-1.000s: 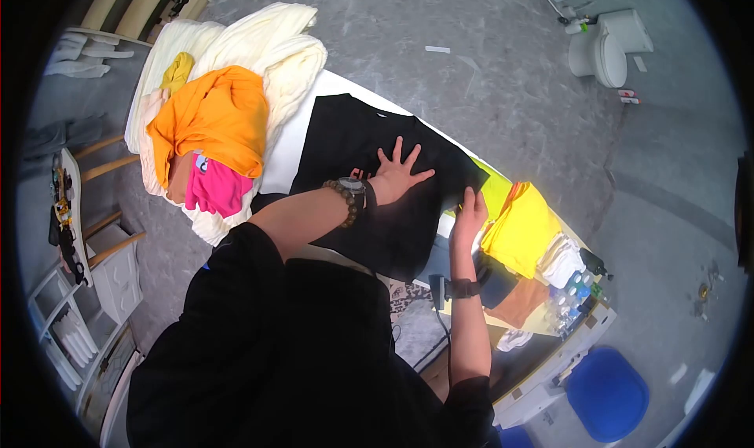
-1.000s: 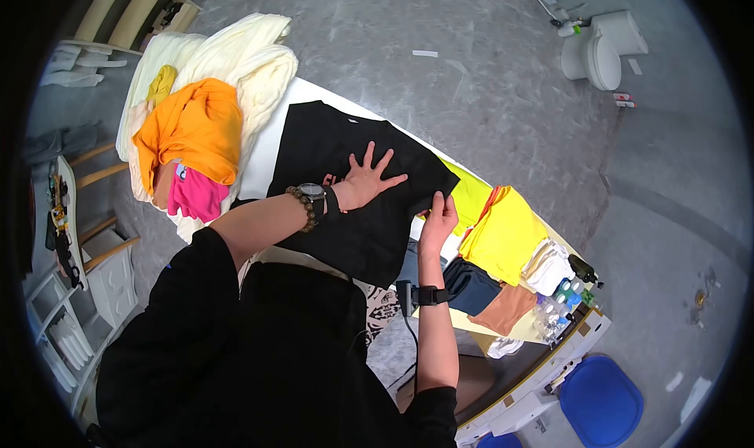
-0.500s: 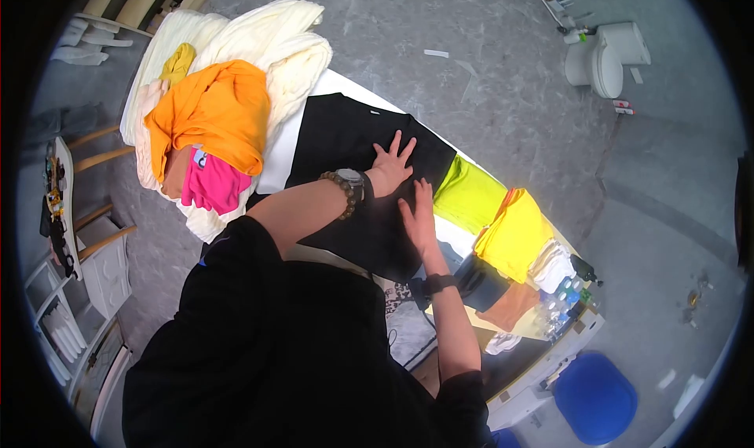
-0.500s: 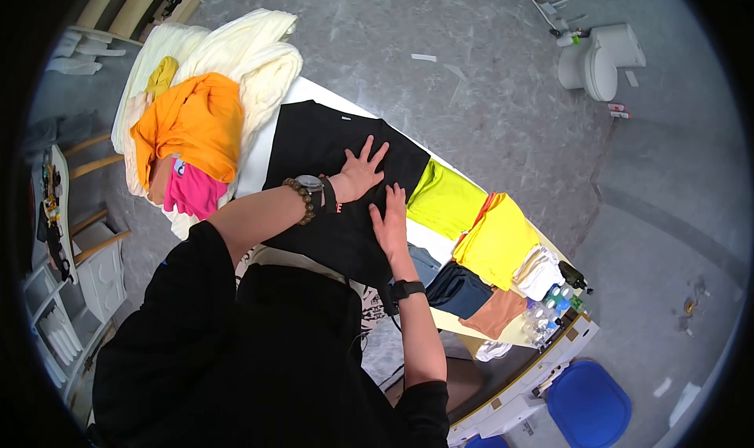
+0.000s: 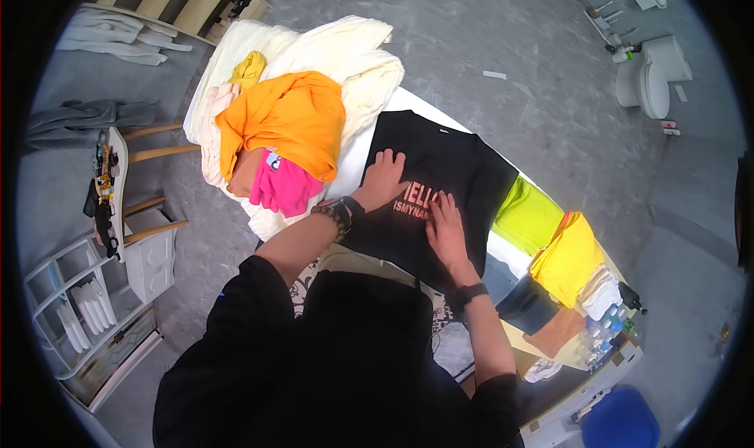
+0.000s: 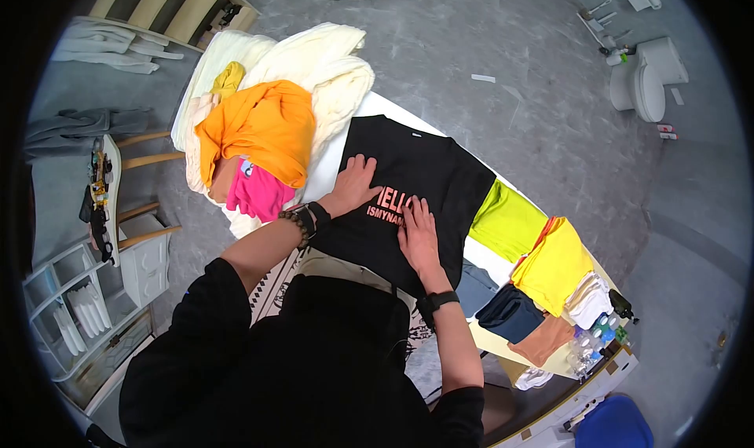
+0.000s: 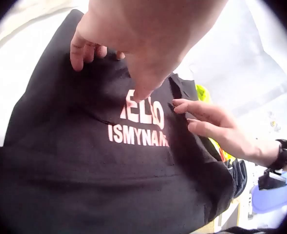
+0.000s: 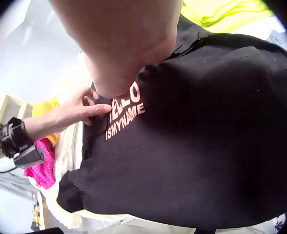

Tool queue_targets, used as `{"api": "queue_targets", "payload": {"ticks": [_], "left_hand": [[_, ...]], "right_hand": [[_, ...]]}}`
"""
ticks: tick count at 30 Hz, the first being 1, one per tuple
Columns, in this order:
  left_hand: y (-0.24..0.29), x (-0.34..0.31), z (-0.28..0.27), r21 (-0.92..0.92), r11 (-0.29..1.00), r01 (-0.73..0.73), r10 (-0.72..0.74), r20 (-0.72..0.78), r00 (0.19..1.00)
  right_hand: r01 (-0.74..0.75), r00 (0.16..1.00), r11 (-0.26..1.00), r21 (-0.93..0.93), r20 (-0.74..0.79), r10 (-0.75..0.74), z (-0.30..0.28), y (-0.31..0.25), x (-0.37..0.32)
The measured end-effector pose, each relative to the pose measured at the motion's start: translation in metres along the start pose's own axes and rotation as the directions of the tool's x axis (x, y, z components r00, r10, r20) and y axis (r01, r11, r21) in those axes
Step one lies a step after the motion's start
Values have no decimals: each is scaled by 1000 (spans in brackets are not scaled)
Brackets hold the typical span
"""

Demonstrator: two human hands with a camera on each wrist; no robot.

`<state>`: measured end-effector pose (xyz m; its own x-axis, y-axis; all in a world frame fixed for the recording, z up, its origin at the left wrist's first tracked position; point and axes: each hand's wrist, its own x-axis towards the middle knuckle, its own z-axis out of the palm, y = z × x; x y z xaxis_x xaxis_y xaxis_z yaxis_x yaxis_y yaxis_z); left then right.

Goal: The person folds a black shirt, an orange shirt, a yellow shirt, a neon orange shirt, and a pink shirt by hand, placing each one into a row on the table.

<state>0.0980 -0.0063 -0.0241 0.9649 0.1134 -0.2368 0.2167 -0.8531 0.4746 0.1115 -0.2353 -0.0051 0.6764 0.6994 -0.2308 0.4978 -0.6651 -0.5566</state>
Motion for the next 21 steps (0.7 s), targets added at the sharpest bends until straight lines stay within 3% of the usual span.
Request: {"api": "queue_targets", "payload": {"ticks": [4,13,18,21], "left_hand": [[-15,-3,7,-46,999,4,-4,-8,1000],[1,-2,11,-57,998,-32,28,-81,996],[0,3,13,77,997,-25,27,-23,999],[-12,6,10,10,999,-32,32,-41,999]], "right_hand": [[-61,992,987,-147,97,76,12,-5,1],[-138,979,969,-205,123,166,9,-11,-7],[-55,998,992,-112,26,58,12,-12,12],[-58,997,989,-138,32,63,16,-14,17]]}}
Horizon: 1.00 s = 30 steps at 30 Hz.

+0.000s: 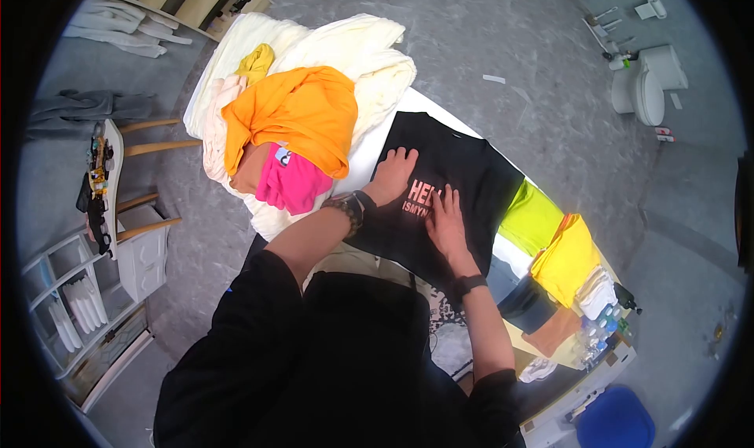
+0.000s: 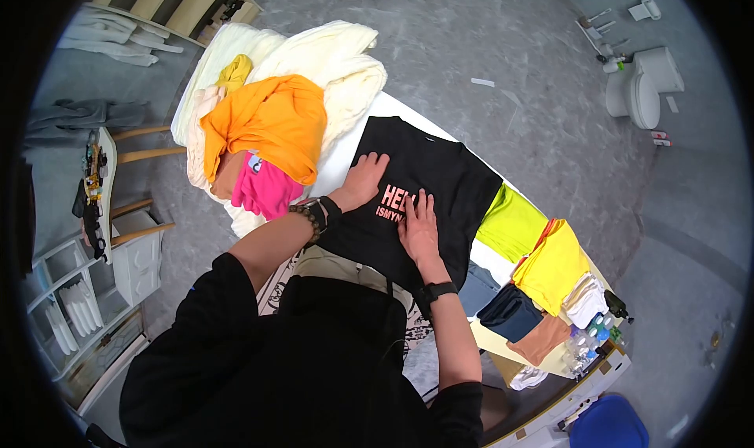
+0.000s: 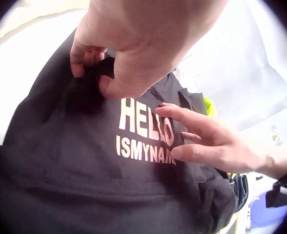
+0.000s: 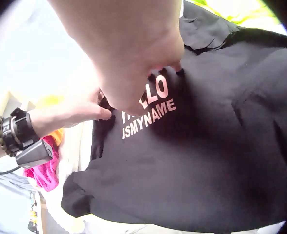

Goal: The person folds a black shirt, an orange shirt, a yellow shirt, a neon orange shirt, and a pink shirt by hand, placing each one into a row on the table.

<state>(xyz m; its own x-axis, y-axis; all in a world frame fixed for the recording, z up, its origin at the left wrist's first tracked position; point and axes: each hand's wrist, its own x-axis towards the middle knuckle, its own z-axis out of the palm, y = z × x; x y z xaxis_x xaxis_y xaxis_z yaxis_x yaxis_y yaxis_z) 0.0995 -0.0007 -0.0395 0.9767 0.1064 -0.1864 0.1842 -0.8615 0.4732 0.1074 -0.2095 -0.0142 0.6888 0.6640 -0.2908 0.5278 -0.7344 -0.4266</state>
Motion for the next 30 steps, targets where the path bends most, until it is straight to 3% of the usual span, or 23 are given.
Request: {"api": "queue_targets", "payload": {"ticks": [1,2,3,4,5,6,8,9,12,14,16,17,21,24,26,27,28,30], "left_hand": [[-6,2,-2,-118,991,60,-64,-29,998],[-11,3,-4,-115,992,57,-61,-28,998],[-17,4,-8,-260,945,200,-212,-19,977],[-22,3,-12,-395,857,330,-354,14,935],[-25,1,-16,-463,822,331,-409,-76,909],[-28,0,-24,-455,831,320,-396,-80,915],[-32,-2,-41,-497,790,359,-443,-58,895],[-29,-5,-50,-502,815,290,-412,-149,899],[-37,-7,-59,-509,790,342,-444,-89,892],[-42,-10,-62,-529,794,300,-411,-104,906],[-44,-13,-62,-817,484,312,-505,31,863],[-47,-14,-63,-814,463,351,-499,88,862],[-56,-11,-57,-822,470,322,-443,96,891],[-54,-4,-40,-865,449,222,-462,-12,887],[-54,-1,-30,-629,693,352,-514,-90,853],[-52,2,-27,-579,775,252,-451,-228,863],[-51,2,-25,-577,776,255,-451,-225,864],[-45,3,-28,-512,760,400,-555,-191,810]], "right_hand": [[-14,1000,1000,-17,4,14,-1,-2,1],[-29,1000,999,-34,8,29,-2,-4,2],[-33,999,999,-32,5,33,-3,-6,5],[-30,999,997,70,-42,33,-4,-8,9],[-22,995,985,172,-93,38,-5,-10,14],[-26,993,984,178,-106,45,-10,-15,23],[146,987,986,82,-71,-141,-22,-25,40],[176,983,982,73,-71,-171,-18,-28,50],[264,964,964,30,-48,-263,-8,-40,81],[307,952,950,51,-26,-306,-4,-45,98],[337,941,941,-5,12,-337,4,-48,109],[338,941,941,2,6,-338,8,-48,111],[271,962,960,-70,33,-269,13,-50,112],[265,962,959,-99,96,-256,5,-53,110],[256,961,960,-112,138,-240,1,-60,110],[245,965,962,-120,128,-230,2,-62,110],[234,969,964,-128,116,-220,2,-63,110],[242,969,960,-143,84,-232,3,-65,110]]}}
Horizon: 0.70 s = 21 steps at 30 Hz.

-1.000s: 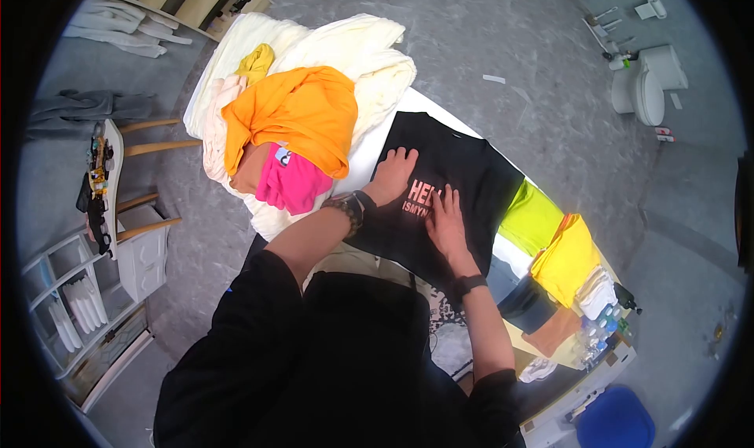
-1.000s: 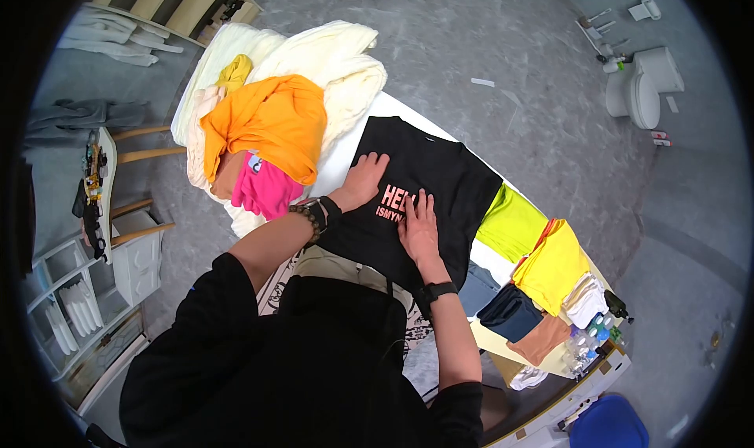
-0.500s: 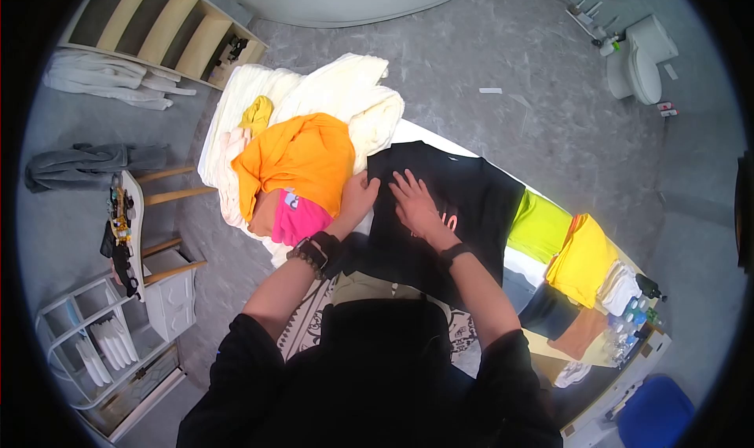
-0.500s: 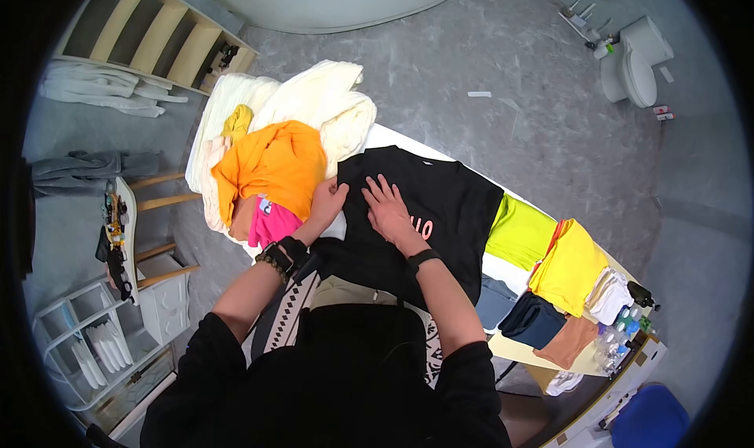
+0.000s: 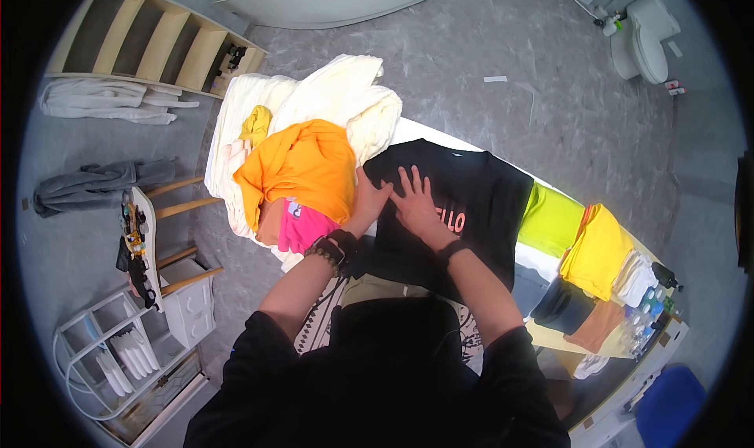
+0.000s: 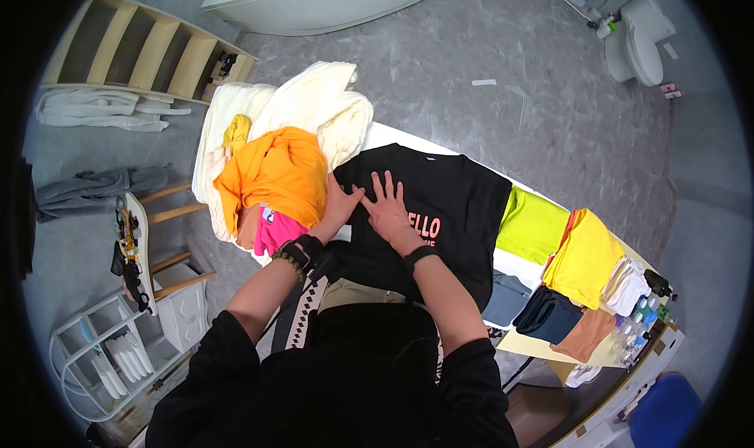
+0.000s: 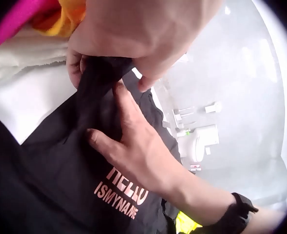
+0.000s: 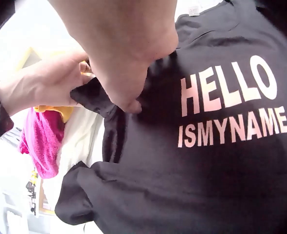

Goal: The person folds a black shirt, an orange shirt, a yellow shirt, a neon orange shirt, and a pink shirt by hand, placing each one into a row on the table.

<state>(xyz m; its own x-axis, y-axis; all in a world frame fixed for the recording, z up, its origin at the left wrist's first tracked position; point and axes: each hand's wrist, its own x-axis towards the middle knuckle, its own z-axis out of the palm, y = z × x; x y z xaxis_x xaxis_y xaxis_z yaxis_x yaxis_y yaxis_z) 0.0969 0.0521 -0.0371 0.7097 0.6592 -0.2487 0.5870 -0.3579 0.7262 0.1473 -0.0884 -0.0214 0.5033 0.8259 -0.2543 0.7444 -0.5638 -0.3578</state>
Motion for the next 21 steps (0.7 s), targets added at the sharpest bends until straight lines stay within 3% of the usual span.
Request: {"api": "queue_targets", "payload": {"ticks": [3,6,7,8,10,11,12,14,18,20,21], "left_hand": [[8,4,-13,67,991,116,-122,90,988],[-1,8,-20,34,990,137,-140,79,987],[-13,10,-15,-135,990,-37,38,5,999],[-26,12,-11,-132,991,-36,38,9,999],[-26,14,-10,-349,930,-118,122,-9,992],[-28,17,-14,-284,959,-10,33,76,997],[-22,15,-15,-282,959,-9,33,80,996],[2,11,-20,-493,869,33,12,89,996],[15,11,-23,-466,885,-29,58,49,997],[20,8,-23,-256,947,-193,194,-18,981],[30,4,-24,-324,925,-196,222,45,974]], "right_hand": [[-11,999,1000,14,-40,11,2,5,-1],[-51,998,998,25,-30,52,5,13,-5],[-76,997,997,9,-29,76,4,17,-8],[-101,994,995,-6,-29,101,4,19,-10],[-120,993,993,-13,-20,119,0,21,-11],[-134,991,991,-16,10,135,-2,23,-12],[-148,988,989,-19,40,149,-3,23,-12],[-144,989,989,-14,40,145,-2,24,-9],[-158,984,988,-3,81,157,-8,15,1],[-162,984,987,7,78,161,-8,11,5],[-169,982,986,8,82,168,-7,11,7]]}}
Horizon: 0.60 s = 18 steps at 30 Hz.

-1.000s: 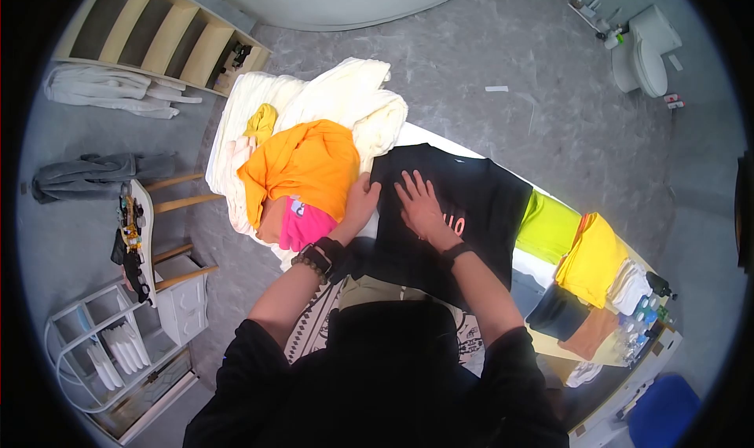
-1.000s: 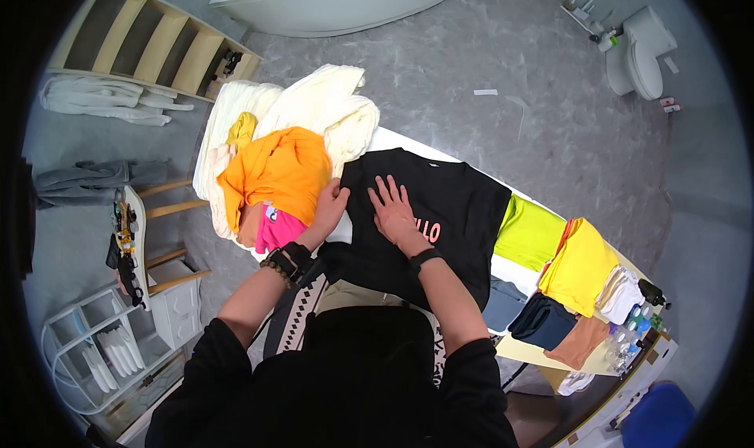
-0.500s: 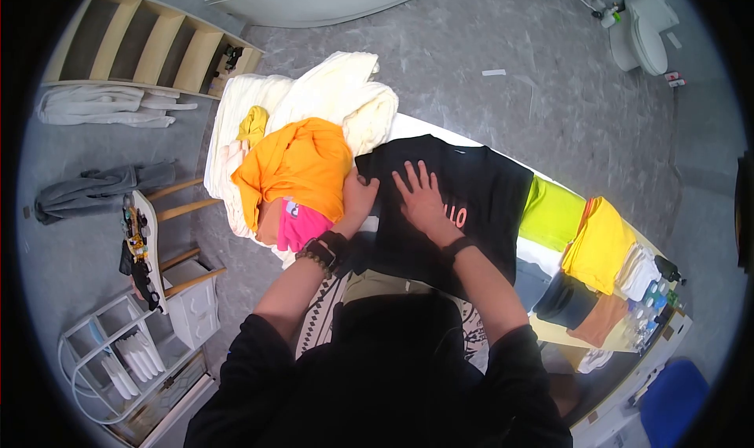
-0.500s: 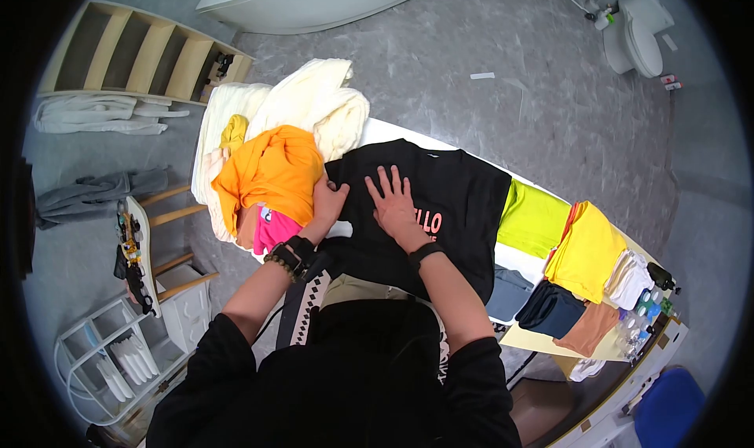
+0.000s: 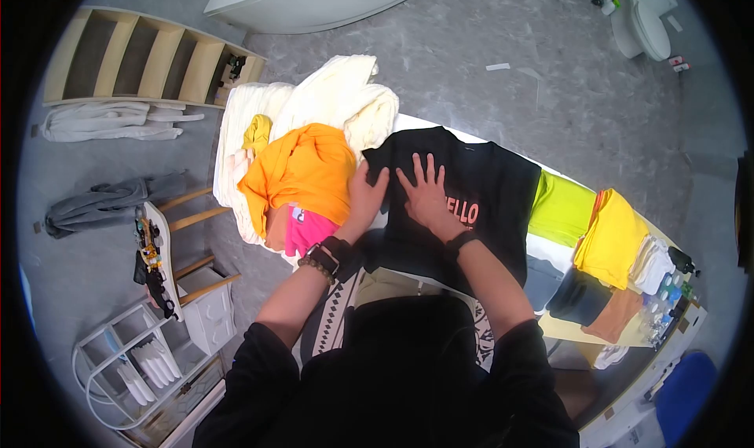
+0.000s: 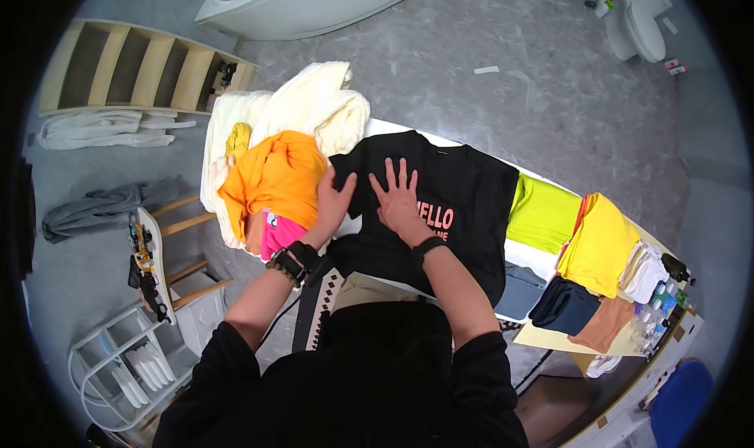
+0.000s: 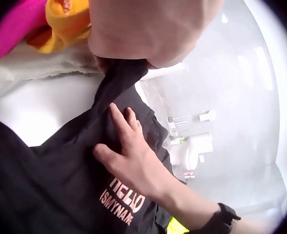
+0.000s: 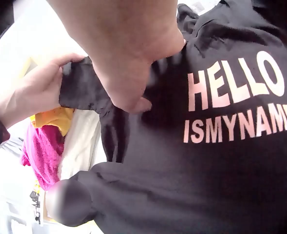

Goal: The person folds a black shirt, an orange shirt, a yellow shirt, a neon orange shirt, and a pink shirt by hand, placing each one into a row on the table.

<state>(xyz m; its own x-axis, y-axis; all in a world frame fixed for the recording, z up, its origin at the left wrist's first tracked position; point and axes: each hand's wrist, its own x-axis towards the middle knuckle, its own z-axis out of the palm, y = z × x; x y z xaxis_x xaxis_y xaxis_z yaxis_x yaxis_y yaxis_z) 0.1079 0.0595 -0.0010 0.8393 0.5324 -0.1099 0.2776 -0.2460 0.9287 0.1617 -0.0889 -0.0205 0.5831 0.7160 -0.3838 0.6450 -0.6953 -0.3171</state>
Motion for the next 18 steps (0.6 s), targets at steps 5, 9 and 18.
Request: {"api": "queue_targets", "payload": {"ticks": [5,9,18], "left_hand": [[8,-5,27,2,994,-106,104,148,984],[-6,-10,49,-147,973,176,-110,376,920],[-33,-20,55,534,599,-597,112,682,722]], "right_hand": [[33,995,996,79,-101,-25,8,12,-13],[100,977,968,232,-208,-51,9,41,-63],[-236,877,945,228,-369,308,3,128,-72]]}}
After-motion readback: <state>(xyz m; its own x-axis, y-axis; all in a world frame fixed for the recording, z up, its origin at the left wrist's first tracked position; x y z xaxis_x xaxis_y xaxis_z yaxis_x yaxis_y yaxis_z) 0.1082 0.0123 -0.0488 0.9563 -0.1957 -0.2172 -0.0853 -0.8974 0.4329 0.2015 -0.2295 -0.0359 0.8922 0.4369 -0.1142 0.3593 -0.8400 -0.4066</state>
